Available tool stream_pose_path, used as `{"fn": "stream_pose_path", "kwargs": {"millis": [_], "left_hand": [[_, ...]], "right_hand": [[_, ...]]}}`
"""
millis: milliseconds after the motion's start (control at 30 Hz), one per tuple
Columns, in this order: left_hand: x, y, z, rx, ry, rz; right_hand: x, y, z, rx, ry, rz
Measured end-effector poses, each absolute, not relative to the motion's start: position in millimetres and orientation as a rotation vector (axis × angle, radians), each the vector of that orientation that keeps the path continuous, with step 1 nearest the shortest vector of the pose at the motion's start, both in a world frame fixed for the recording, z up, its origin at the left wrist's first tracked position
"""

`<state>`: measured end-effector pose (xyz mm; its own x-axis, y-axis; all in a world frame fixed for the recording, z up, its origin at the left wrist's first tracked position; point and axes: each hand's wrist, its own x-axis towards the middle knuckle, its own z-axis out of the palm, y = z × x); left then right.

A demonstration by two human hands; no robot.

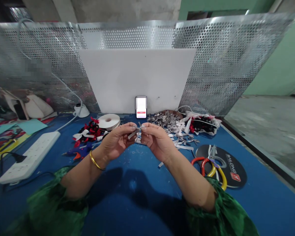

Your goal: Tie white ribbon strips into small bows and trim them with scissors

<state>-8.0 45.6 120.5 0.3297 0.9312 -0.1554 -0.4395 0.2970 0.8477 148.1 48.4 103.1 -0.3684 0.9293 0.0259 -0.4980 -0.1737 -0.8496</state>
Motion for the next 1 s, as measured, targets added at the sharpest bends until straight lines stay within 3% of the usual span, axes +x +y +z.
{"fn": "stream_pose_path", "kwargs": {"millis": [1000], "left_hand": [[-4.4, 45.9, 113.7, 0.644, 0.498, 0.84]], "right_hand": [[142.6, 45.9, 100.0, -0.502, -0.996, 1.807]]}}
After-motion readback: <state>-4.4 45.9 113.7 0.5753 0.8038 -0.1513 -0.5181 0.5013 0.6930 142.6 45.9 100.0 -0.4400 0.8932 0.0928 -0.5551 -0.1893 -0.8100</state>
